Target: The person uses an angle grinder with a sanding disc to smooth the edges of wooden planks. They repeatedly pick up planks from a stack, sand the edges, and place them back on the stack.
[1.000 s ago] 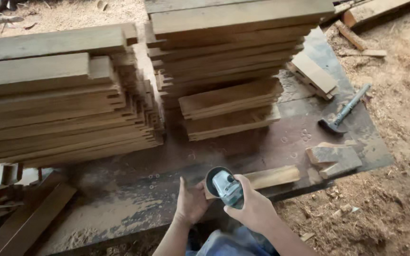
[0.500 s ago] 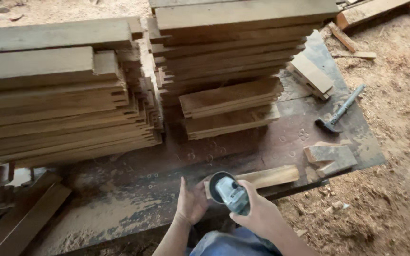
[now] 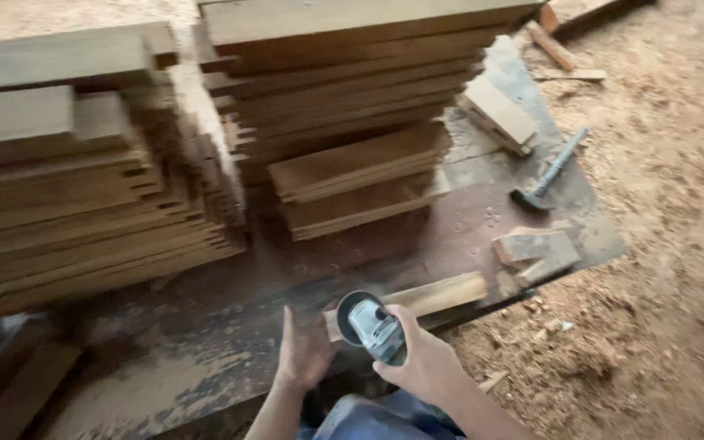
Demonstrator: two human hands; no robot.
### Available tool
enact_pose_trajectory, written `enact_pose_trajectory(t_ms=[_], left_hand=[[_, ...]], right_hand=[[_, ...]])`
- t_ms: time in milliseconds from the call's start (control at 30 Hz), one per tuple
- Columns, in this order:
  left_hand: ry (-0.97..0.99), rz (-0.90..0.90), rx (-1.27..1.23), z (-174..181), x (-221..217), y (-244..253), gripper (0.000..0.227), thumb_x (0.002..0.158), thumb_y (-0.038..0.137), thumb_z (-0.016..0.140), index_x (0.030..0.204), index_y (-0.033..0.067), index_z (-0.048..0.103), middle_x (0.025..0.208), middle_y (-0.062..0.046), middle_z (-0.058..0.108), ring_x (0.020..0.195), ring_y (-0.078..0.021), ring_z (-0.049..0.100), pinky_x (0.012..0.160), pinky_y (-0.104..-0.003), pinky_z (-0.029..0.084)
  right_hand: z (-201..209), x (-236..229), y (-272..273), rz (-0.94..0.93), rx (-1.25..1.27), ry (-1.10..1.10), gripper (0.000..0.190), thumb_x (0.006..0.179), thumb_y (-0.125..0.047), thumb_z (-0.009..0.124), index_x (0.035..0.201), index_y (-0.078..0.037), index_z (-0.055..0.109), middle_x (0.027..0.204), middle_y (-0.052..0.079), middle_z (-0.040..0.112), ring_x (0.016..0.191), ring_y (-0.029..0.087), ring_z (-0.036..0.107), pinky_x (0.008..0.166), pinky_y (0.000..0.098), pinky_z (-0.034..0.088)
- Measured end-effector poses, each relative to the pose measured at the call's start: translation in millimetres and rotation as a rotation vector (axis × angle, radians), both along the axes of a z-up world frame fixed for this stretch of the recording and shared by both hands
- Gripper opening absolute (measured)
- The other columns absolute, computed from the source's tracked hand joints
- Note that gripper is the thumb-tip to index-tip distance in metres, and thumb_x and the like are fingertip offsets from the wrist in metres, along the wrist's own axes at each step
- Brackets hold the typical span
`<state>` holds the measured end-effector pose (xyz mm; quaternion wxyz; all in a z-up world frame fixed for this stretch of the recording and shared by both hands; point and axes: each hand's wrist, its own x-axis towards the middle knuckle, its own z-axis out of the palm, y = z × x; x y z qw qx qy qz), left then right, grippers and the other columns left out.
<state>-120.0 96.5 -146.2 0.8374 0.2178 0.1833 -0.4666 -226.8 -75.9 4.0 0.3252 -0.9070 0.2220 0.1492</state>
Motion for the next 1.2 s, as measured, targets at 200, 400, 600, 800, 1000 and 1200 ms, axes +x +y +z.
enact_pose_trajectory(t_ms=[200,400,600,800,1000,1200], left_hand=[[0.035,0.009,0.064,-2,1,1,0.103,0.093,0.079,0.020,0.144,-0.0058,0.049,0.143,-0.020,0.060,0.134,-0.0311,0.053,0.117,-0.043,0.032],[0.120,0.049,0.076,-18,0,-4,0.099,0.097,0.077,0.023,0.136,-0.0078,0.054,0.140,-0.021,0.059,0.128,-0.0319,0.054,0.112,-0.042,0.037],[0.101,0.042,0.134,-21,1,-8,0.096,0.097,0.076,0.020,0.133,-0.0063,0.056,0.138,-0.022,0.063,0.129,-0.0332,0.056,0.111,-0.043,0.039],[0.045,0.020,0.144,-13,1,-10,0.097,0.097,0.075,0.018,0.138,-0.0052,0.056,0.141,-0.019,0.063,0.131,-0.0316,0.057,0.111,-0.042,0.039],[0.036,0.014,0.175,-4,-1,-8,0.096,0.097,0.074,0.019,0.141,-0.0035,0.054,0.142,-0.017,0.063,0.134,-0.0298,0.054,0.114,-0.042,0.036],[0.064,0.036,0.192,3,-1,-13,0.092,0.100,0.074,0.020,0.138,-0.0029,0.050,0.136,-0.018,0.061,0.129,-0.0328,0.053,0.111,-0.045,0.034]], right_hand=[[1,-10,-41,-0.144,-0.079,0.181,0.094,0.069,-0.042,0.085,0.147,-0.034,0.032,0.121,0.014,0.070,0.112,0.036,0.071,0.096,0.0461,0.055],[-10,-34,-89,-0.263,-0.111,0.178,0.097,0.069,-0.044,0.085,0.148,-0.033,0.030,0.121,0.016,0.071,0.113,0.037,0.071,0.097,0.0475,0.055],[-24,-56,-152,-0.461,-0.120,0.130,0.105,0.065,-0.043,0.087,0.151,-0.029,0.029,0.129,0.019,0.065,0.113,0.039,0.070,0.100,0.0486,0.053],[-30,-49,-124,-0.392,-0.203,-0.024,0.102,0.066,-0.043,0.088,0.148,-0.025,0.030,0.128,0.025,0.063,0.114,0.043,0.066,0.097,0.0514,0.052],[-8,-4,-40,-0.234,-0.069,0.278,0.097,0.076,-0.047,0.081,0.151,-0.032,0.022,0.126,0.018,0.068,0.114,0.039,0.070,0.100,0.0469,0.055],[1,-1,-10,-0.071,0.004,-0.023,0.089,0.070,-0.040,0.084,0.144,-0.029,0.034,0.124,0.017,0.069,0.112,0.041,0.068,0.092,0.0492,0.054]])
